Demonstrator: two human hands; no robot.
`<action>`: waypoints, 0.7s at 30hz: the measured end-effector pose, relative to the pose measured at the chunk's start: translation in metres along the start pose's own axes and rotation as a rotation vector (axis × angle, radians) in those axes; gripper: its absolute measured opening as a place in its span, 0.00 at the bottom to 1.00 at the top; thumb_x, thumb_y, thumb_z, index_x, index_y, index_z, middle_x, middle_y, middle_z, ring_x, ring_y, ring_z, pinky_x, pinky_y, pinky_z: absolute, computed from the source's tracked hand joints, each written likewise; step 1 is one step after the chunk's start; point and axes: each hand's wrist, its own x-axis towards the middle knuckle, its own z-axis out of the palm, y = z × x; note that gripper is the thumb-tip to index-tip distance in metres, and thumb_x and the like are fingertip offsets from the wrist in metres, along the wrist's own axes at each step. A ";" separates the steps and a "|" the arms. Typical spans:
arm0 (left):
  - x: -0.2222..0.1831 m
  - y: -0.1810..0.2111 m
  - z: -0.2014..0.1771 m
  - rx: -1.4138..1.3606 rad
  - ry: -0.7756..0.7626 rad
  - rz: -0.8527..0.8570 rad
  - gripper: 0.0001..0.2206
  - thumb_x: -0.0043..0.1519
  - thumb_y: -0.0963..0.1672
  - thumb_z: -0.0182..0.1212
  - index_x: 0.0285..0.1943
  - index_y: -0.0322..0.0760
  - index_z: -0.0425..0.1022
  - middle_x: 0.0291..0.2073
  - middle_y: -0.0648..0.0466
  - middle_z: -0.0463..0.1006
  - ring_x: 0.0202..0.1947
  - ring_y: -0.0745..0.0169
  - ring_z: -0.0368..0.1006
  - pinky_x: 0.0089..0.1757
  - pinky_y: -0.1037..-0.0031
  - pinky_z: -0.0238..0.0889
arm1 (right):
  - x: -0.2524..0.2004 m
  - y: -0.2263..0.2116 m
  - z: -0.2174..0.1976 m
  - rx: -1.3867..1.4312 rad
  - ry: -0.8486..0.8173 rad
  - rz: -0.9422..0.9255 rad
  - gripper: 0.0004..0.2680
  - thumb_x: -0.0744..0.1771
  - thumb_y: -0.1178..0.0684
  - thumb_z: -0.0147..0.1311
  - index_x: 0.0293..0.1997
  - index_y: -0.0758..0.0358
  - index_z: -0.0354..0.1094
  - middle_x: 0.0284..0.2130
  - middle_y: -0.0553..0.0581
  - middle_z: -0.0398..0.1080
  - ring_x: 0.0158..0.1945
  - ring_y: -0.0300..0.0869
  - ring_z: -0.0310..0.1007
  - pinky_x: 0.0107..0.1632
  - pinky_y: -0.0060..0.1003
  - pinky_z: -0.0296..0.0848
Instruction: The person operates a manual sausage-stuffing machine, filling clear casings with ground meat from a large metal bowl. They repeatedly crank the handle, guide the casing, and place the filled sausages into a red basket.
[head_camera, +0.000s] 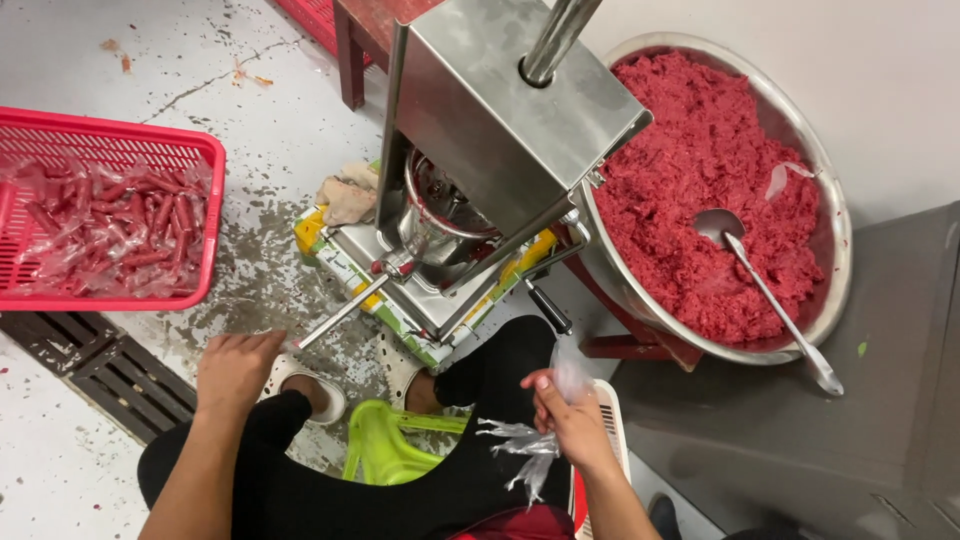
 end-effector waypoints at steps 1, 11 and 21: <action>0.008 0.008 -0.011 -0.043 -0.098 0.043 0.18 0.58 0.51 0.66 0.59 0.59 0.79 0.47 0.66 0.85 0.46 0.62 0.81 0.54 0.65 0.68 | 0.004 0.000 -0.003 -0.055 0.029 -0.045 0.11 0.70 0.49 0.51 0.41 0.69 0.74 0.17 0.51 0.58 0.18 0.37 0.58 0.23 0.32 0.60; 0.085 0.124 -0.022 -0.284 -0.340 -0.366 0.22 0.68 0.59 0.48 0.49 0.46 0.81 0.35 0.49 0.85 0.39 0.43 0.83 0.44 0.55 0.74 | 0.081 -0.040 0.008 -1.322 0.346 -0.544 0.18 0.63 0.43 0.61 0.55 0.60 0.70 0.43 0.60 0.68 0.39 0.60 0.78 0.42 0.54 0.80; 0.112 0.112 -0.127 -0.245 -0.858 -0.393 0.11 0.70 0.41 0.45 0.45 0.43 0.76 0.26 0.61 0.79 0.37 0.67 0.78 0.73 0.51 0.43 | -0.073 -0.213 0.012 -1.271 -0.611 -0.391 0.06 0.68 0.44 0.54 0.38 0.51 0.68 0.26 0.53 0.75 0.26 0.49 0.74 0.32 0.47 0.70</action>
